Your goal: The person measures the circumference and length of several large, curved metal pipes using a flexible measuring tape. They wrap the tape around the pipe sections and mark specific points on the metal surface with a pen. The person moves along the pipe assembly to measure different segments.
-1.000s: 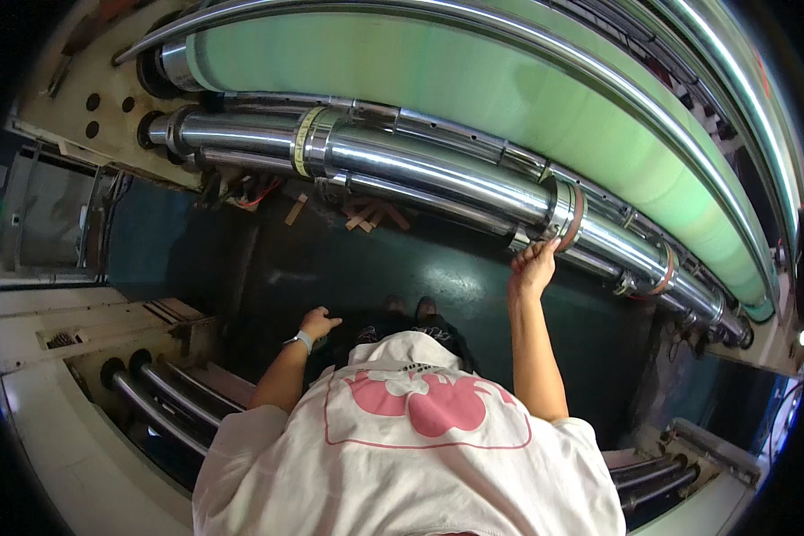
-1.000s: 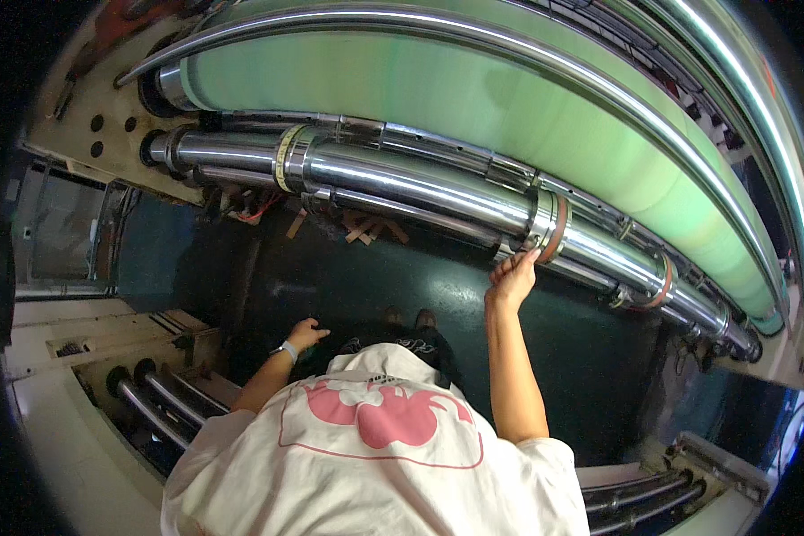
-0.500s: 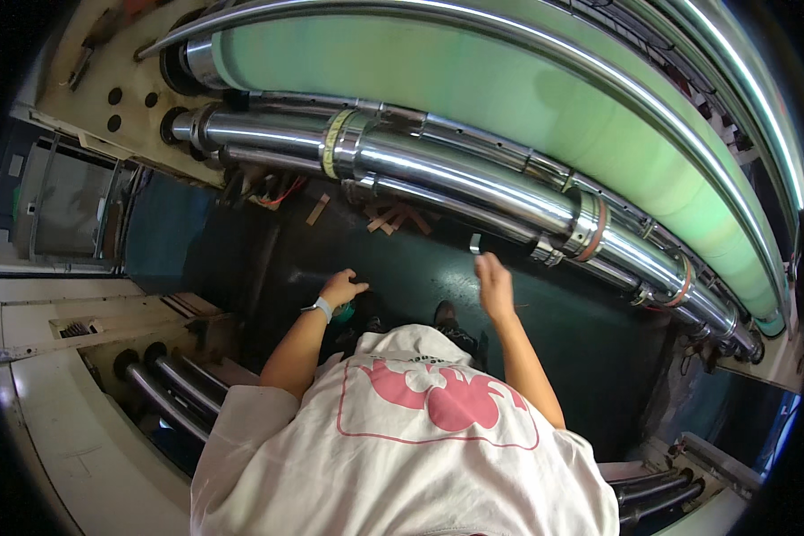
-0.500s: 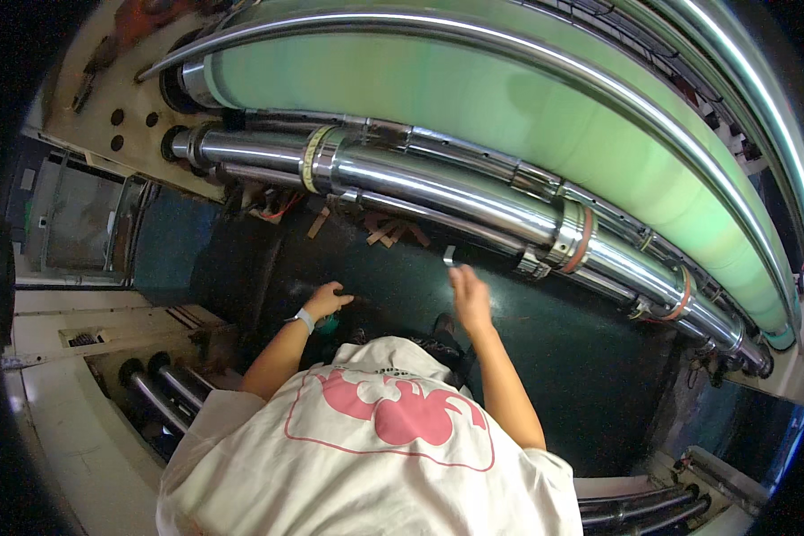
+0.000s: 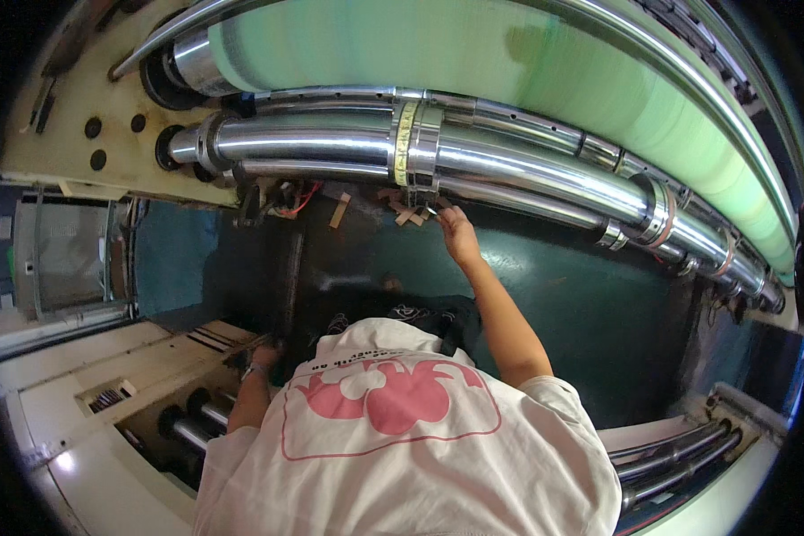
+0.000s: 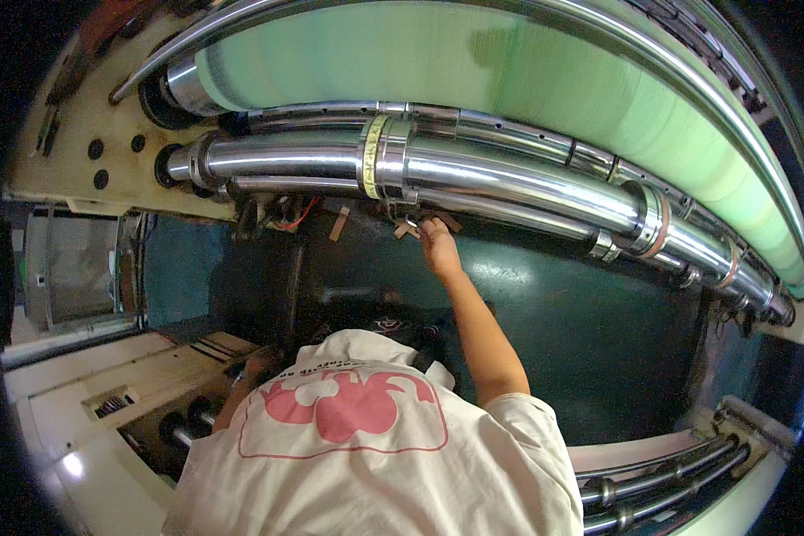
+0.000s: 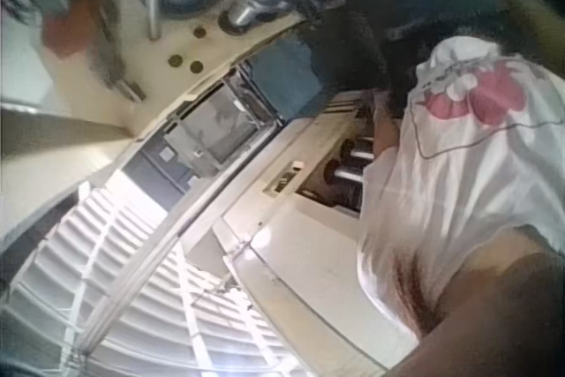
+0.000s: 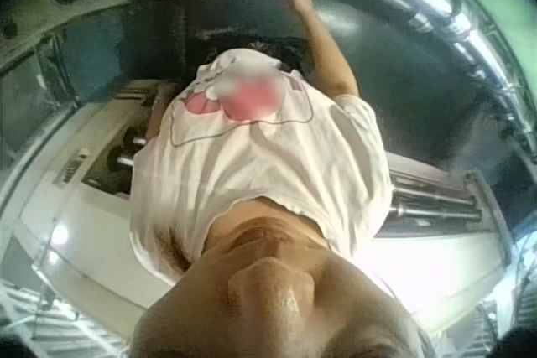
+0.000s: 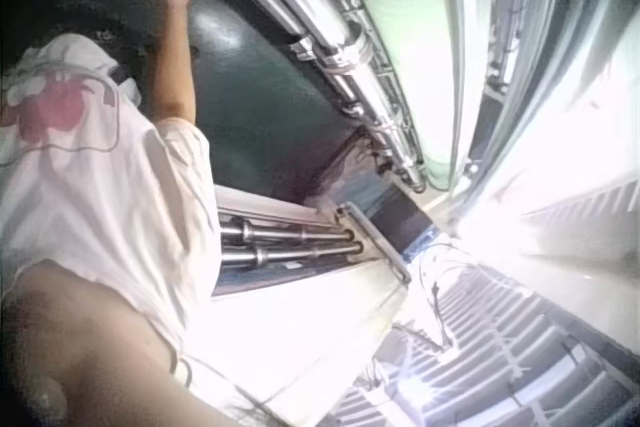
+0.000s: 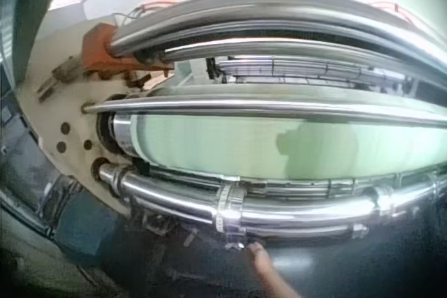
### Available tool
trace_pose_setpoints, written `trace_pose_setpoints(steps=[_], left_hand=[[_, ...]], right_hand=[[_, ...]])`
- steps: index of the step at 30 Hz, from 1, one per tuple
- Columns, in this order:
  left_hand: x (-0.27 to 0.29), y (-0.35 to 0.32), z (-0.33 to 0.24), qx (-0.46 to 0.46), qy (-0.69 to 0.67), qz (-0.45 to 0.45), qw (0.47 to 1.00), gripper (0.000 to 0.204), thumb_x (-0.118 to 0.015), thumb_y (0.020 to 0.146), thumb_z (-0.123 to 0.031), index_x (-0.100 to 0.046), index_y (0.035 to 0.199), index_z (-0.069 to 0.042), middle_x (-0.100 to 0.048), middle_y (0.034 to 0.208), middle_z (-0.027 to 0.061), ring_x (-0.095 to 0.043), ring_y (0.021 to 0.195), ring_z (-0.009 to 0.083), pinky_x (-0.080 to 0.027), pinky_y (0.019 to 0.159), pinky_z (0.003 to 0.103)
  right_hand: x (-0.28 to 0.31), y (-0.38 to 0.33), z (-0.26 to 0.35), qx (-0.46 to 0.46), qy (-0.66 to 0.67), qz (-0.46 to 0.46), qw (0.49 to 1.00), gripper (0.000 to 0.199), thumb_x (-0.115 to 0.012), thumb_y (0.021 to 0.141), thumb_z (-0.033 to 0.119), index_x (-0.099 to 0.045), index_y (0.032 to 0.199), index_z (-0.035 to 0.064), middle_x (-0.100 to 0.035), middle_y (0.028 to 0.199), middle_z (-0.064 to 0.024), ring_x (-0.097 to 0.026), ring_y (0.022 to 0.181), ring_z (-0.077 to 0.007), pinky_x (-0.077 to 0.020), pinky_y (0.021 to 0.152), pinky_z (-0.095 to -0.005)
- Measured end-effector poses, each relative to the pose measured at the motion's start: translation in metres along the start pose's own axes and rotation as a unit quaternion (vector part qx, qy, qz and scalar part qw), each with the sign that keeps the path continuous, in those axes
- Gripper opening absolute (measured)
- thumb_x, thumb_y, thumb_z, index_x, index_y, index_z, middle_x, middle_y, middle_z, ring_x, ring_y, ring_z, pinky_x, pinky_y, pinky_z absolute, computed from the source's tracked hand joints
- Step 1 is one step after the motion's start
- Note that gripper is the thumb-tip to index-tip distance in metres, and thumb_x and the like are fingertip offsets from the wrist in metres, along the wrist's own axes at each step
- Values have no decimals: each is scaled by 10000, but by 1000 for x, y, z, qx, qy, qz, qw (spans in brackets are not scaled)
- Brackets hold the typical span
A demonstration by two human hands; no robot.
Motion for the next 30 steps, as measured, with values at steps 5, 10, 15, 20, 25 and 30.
trace_pose_setpoints(steps=[5, 10, 15, 20, 25, 30], left_hand=[[29, 26, 23, 166, -143, 90, 971, 498, -608, 713, -362, -564, 1076, -25, -577, 1061, 164, -553, 941, 310, -451, 784, 398], [164, 74, -72, 185, -250, 27, 950, 514, -653, 720, -345, -554, 1027, 56, -613, 887, 209, -619, 746, 251, -468, 687, 349], [196, 127, -117, 112, -254, 32, 960, 574, -639, 735, -359, -498, 1149, 13, -569, 1047, 228, -563, 960, 315, -442, 811, 361], [211, 111, -161, 108, -242, 60, 962, 571, -634, 738, -356, -494, 1153, 10, -556, 1076, 230, -548, 986, 338, -432, 833, 388], [152, 89, -124, 122, -222, 11, 967, 571, -641, 713, -403, -545, 1079, 26, -556, 1096, 205, -532, 1014, 337, -421, 851, 385], [141, 81, -147, 142, -323, 62, 934, 628, -631, 717, -435, -520, 1121, 34, -526, 1143, 216, -516, 1044, 333, -403, 881, 382]], right_hand=[[-36, -5, -17, -23, 89, -131, 987, 96, -496, 856, 86, -506, 814, 1, -500, 766, -150, -486, 696, -311, -409, 640, -327], [-66, -9, -15, -124, 117, -172, 970, 233, -476, 888, 220, -468, 778, 15, -492, 694, -137, -480, 650, -264, -395, 613, -340], [-6, 12, -13, -156, 131, 86, 975, 310, -502, 880, 305, -541, 754, 25, -468, 613, -51, -410, 592, -145, -372, 570, -301], [2, 22, -18, -204, 154, 183, 949, 396, -538, 861, 344, -538, 680, -8, -439, 604, 19, -374, 596, -96, -358, 560, -267], [36, 56, 24, -156, -263, 256, 917, 403, -492, 797, 498, -656, 793, 129, -633, 812, -130, -607, 774, -310, -478, 653, -415], [49, 49, 47, -30, -329, 194, 924, 336, -470, 819, 446, -639, 842, 157, -630, 794, -112, -608, 762, -297, -480, 646, -417]])
Point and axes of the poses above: each hand's wrist, its own y-axis towards the middle knuckle, its own x-axis out of the back of the hand, z = x × y, the point moved 2 cm from there along y, towards the middle knuckle
